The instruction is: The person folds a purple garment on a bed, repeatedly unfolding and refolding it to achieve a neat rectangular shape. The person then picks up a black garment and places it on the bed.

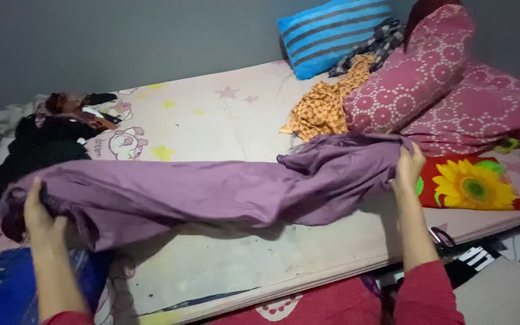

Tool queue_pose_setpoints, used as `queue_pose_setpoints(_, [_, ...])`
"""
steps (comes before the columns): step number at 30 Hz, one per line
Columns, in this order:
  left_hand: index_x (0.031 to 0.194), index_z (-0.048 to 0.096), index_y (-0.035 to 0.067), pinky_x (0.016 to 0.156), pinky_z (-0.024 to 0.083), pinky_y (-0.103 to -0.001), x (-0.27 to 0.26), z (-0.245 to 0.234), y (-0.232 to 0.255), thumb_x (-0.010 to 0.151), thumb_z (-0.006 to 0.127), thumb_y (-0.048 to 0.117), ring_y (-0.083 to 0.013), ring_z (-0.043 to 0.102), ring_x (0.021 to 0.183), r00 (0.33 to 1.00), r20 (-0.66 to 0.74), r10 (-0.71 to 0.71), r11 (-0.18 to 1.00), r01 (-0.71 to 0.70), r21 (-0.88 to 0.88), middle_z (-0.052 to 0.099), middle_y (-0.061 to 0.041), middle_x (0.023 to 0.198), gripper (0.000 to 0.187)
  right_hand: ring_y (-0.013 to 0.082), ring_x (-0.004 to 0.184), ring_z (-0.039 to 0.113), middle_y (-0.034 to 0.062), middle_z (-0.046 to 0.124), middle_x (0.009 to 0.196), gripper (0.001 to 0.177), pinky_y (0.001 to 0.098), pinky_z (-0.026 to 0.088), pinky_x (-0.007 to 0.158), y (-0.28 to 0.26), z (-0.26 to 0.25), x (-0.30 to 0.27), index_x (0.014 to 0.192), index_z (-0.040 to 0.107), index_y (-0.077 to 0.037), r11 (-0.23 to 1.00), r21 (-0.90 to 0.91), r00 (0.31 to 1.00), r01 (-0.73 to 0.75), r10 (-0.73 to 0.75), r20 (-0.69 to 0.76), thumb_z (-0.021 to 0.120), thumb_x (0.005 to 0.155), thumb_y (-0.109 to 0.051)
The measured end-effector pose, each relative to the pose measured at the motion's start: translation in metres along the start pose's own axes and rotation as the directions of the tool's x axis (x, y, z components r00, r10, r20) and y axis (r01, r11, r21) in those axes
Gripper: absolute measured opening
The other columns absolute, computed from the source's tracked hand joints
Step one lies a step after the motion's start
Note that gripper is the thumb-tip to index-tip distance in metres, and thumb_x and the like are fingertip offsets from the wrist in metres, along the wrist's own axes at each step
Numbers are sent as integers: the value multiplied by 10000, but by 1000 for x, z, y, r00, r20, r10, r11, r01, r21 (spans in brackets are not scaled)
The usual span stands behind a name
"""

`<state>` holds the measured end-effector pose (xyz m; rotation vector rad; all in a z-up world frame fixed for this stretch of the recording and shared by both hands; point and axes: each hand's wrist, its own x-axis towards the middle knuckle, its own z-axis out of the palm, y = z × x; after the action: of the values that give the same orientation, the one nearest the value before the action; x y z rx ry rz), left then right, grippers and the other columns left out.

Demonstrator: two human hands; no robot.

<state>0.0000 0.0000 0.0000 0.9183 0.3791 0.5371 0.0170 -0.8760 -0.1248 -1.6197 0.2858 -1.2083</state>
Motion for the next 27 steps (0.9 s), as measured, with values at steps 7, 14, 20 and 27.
queue_pose_setpoints(7, [1552,303,-7,1096,353,-584,-35,-70,-105,719,754,696,-454,441,1355,934,-252,252,360,151,921,367,-261,1517,1179,141,892,550,23,619,942,194,303,420,779,60,-47,-97,1003,659,-133,885,-238,858,-401,454,240,638,894,-293])
queue_pose_setpoints(14, [1371,633,122,1235,130,-608,-249,63,-214,559,865,791,-472,396,1424,561,821,-104,119,-813,570,615,-221,1375,1077,363,1214,624,241,694,1212,322,455,476,1008,46,-74,-151,1264,721,-23,940,-211,963,-270,266,-47,663,1136,-313])
queue_pose_setpoints(20, [1272,618,272,877,512,-402,-244,40,-376,814,725,297,-244,628,1106,373,898,-234,-187,-924,335,609,-24,1138,471,513,1045,649,370,655,1033,281,512,493,922,64,-137,-187,1154,685,145,947,-322,969,-6,-74,-236,600,1223,-113])
queue_pose_setpoints(27, [1122,719,238,915,543,-474,-293,62,-218,755,761,405,-318,709,1107,261,640,-722,108,-872,478,758,-61,1137,406,370,1186,610,272,672,1255,405,496,437,1007,22,-186,-234,1226,709,35,745,-176,755,-644,656,11,710,1030,-320])
